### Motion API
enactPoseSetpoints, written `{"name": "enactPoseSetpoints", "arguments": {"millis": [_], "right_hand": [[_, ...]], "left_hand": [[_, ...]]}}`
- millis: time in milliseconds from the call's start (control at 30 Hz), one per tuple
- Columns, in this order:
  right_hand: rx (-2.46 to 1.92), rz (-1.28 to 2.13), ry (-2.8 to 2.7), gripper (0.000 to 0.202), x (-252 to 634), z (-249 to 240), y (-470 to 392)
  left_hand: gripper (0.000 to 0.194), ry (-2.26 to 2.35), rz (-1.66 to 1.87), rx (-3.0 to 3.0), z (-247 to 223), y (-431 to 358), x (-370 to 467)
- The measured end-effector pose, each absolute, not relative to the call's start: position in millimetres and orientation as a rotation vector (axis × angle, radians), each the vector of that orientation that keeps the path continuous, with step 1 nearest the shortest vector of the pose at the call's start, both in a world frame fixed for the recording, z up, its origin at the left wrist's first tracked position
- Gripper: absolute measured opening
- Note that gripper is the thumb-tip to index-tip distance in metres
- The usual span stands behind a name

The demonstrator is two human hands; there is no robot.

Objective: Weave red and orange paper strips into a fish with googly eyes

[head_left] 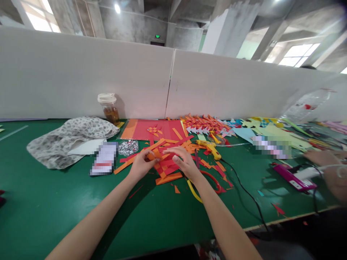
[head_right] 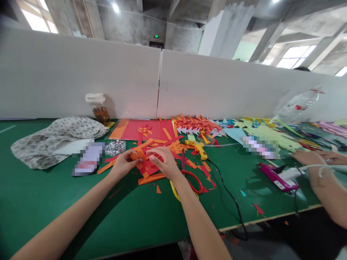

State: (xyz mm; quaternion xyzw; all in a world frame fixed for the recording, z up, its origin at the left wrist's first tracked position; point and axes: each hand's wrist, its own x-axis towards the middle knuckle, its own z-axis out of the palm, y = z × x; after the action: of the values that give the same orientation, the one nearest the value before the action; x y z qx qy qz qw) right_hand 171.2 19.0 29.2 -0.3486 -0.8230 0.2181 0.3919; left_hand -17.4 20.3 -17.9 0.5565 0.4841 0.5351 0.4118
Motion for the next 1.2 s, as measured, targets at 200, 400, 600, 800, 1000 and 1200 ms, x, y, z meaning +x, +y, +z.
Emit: {"name": "enactPoseSetpoints", "arguments": {"millis": [200, 400, 600, 800, 1000, 1200], "right_hand": [[-1.004, 0.341, -2.205, 0.020, 164.9, 13.3, 27.7], [-1.017, 0.436, -2.179, 0.013, 165.8, 14.9, 28.5], [-0.987, 0.504, -2.216, 0.014, 166.8, 17.2, 26.7], [-0.998, 0.486, -2.192, 0.016, 167.5, 18.1, 26.0], [-1.150, 0.515, -2.047, 0.008, 165.9, 16.5, 27.1], [-1.184, 0.582, -1.921, 0.009, 168.0, 13.7, 30.4]], "left_hand": [[0.023, 1.188, 1.226, 1.499, -15.9, 20.4, -20.9], [0.029, 1.215, 1.142, 1.536, -11.5, 17.7, -22.7], [0.027, 1.143, 1.168, 1.467, -8.8, 17.4, -23.3], [0.029, 1.136, 1.200, 1.394, -12.0, 20.9, -23.0], [0.046, 1.098, 1.273, 1.226, -6.3, 18.2, -20.1], [0.043, 1.061, 1.289, 1.094, -2.8, 16.8, -18.7]]}}
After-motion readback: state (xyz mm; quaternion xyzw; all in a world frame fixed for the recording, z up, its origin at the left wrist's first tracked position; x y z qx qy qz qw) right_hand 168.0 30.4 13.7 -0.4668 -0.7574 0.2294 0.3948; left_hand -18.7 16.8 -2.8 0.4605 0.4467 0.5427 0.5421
